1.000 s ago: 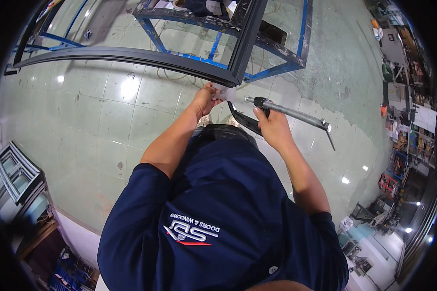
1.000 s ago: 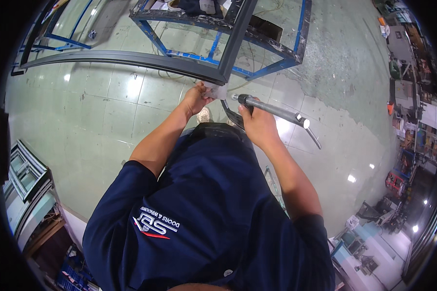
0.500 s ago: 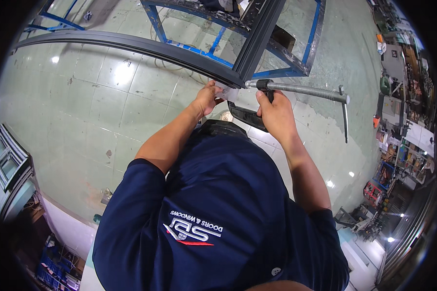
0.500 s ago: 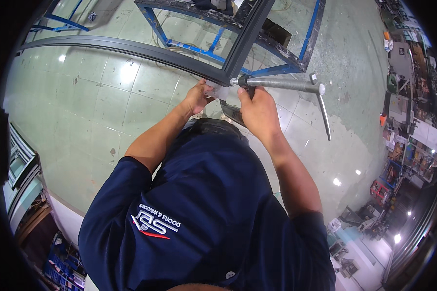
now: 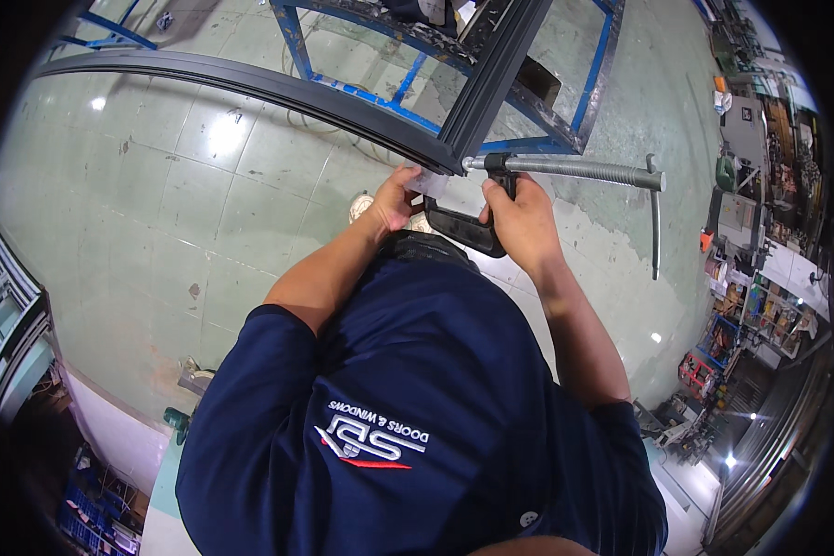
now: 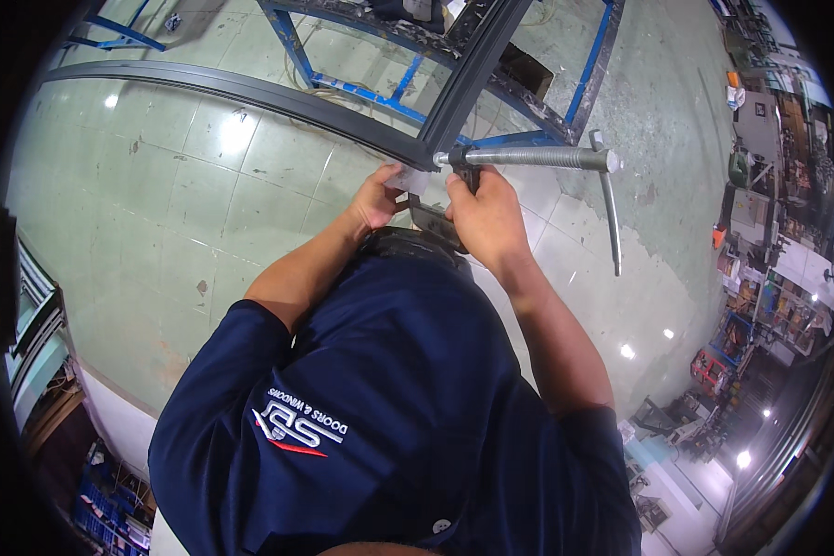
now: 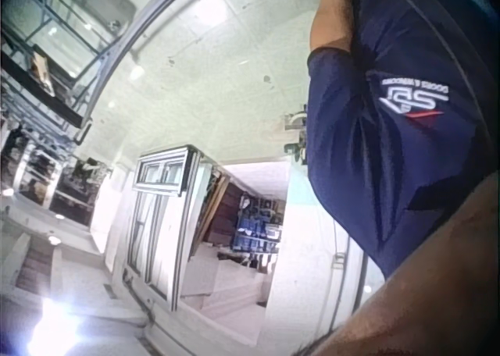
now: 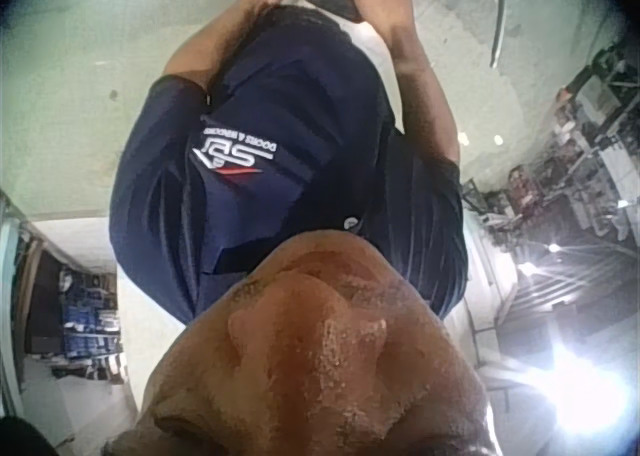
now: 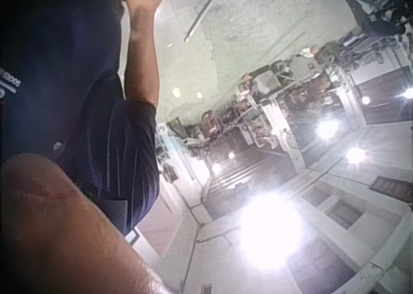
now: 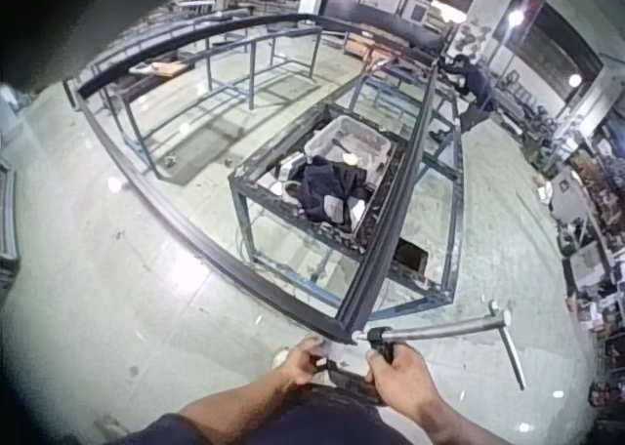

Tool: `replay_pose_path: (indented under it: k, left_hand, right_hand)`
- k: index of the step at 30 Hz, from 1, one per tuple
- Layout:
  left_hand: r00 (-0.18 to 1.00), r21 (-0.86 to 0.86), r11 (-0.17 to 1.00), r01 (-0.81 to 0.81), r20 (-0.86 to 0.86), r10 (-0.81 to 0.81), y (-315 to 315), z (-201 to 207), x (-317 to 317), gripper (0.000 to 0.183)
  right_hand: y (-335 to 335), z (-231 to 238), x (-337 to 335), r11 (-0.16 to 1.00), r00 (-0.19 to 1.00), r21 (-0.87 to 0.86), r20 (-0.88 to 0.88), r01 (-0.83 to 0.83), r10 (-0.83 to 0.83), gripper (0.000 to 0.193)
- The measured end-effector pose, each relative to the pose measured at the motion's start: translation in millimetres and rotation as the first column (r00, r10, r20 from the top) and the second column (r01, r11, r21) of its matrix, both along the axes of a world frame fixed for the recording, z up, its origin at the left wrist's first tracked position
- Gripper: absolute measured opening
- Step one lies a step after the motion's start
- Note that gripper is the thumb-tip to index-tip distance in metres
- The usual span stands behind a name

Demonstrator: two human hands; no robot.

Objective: Cleaning a metal frame with a cloth and then securing a corner with a C-clamp.

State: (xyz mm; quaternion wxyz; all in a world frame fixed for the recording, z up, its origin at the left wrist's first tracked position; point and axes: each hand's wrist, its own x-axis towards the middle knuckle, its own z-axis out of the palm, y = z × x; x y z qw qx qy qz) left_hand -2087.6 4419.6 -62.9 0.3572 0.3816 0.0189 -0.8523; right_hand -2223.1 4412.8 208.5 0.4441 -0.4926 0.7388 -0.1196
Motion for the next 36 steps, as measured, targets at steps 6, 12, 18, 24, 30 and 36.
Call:
replay_pose_path:
  k: [6,12,18,24,30,36]
  left_hand:
    - [0.995,-0.029,1.000,-0.013,0.096,0.015,6.3,-1.8,-15.7,0.044]
    - [0.958,-0.122,0.966,-0.226,0.152,0.243,11.5,-9.3,-29.0,0.041]
    - [0.948,-0.091,0.951,-0.297,0.095,0.305,13.1,-4.0,-32.4,0.041]
    - [0.876,-0.120,0.883,-0.454,0.121,0.466,8.9,-10.4,-55.3,0.034]
    - [0.785,-0.335,0.812,-0.479,0.251,0.566,6.3,-18.8,-72.1,0.042]
    - [0.725,-0.386,0.821,-0.421,0.400,0.560,11.6,-33.6,-79.9,0.052]
  right_hand:
    - [-1.2,-7.5,-9.1,1.000,0.987,0.003,0.159,-0.027,0.027,0.030]
    - [-7.1,-18.5,-23.1,0.985,0.937,-0.067,0.303,-0.161,0.174,0.031]
    - [-17.7,-16.8,-43.1,0.932,0.855,-0.089,0.374,-0.352,0.358,0.032]
    - [-31.1,-28.0,-55.1,0.931,0.829,-0.058,0.438,-0.359,0.347,0.029]
    - [-39.5,-23.6,-54.8,0.924,0.834,-0.038,0.417,-0.380,0.361,0.029]
    - [-43.4,-24.8,-61.5,0.867,0.777,-0.009,0.439,-0.498,0.451,0.033]
